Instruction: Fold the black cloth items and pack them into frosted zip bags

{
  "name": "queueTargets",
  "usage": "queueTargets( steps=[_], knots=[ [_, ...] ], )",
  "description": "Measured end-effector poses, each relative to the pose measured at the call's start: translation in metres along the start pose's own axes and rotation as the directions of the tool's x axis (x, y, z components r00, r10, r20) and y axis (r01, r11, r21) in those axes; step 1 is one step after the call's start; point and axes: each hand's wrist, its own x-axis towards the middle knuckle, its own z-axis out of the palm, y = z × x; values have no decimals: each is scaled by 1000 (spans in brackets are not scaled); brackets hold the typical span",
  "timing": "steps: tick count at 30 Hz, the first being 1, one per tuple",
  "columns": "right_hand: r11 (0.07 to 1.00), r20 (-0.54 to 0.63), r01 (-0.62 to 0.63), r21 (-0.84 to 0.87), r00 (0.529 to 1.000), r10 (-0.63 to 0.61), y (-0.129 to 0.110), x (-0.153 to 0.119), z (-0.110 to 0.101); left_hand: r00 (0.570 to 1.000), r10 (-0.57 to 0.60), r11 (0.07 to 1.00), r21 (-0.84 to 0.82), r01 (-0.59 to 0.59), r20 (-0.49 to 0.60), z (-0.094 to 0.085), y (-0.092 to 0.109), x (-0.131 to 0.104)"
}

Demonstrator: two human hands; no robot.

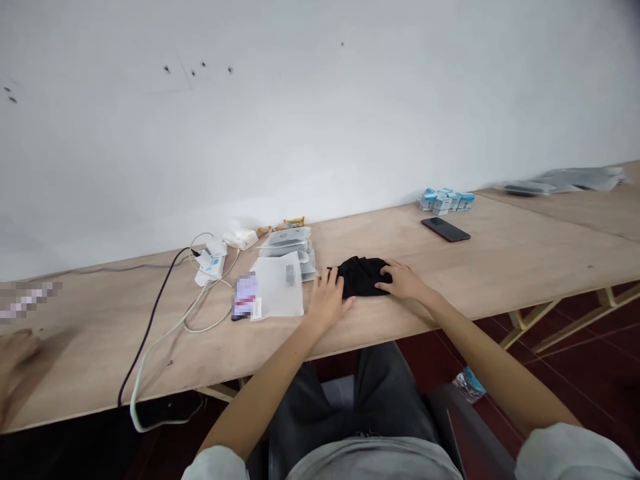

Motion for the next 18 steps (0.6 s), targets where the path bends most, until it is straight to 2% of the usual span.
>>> queueTargets(
  steps=[4,7,9,11,13,14,16,18],
  knots=[
    [993,-47,-85,-85,996,81,8,-1,-4,998,17,996,-89,-12,55,9,17,23],
    [982,-65,-154,-109,987,148,26,-3,-13,992,-126,968,-218,125,8,4,19,30],
    [974,-75,-192,-117,980,184,41,-5,-18,951,-310,907,-304,293,-10,-3,14,28],
    [973,-68,-205,-109,978,198,54,-5,-23,881,-473,827,-354,436,-19,-10,6,23],
    [979,-79,-192,-73,979,186,60,-2,-27,840,-539,794,-367,485,-56,-14,-3,19],
    [983,-105,-179,-48,979,174,60,1,-28,845,-528,805,-363,468,-80,-14,-7,18],
    [989,-179,-146,-9,973,142,54,9,-29,895,-434,864,-327,383,-99,-13,-14,22],
    [995,-203,-101,0,974,99,43,20,-29,948,-313,922,-257,290,-50,-8,-19,33]
  ],
)
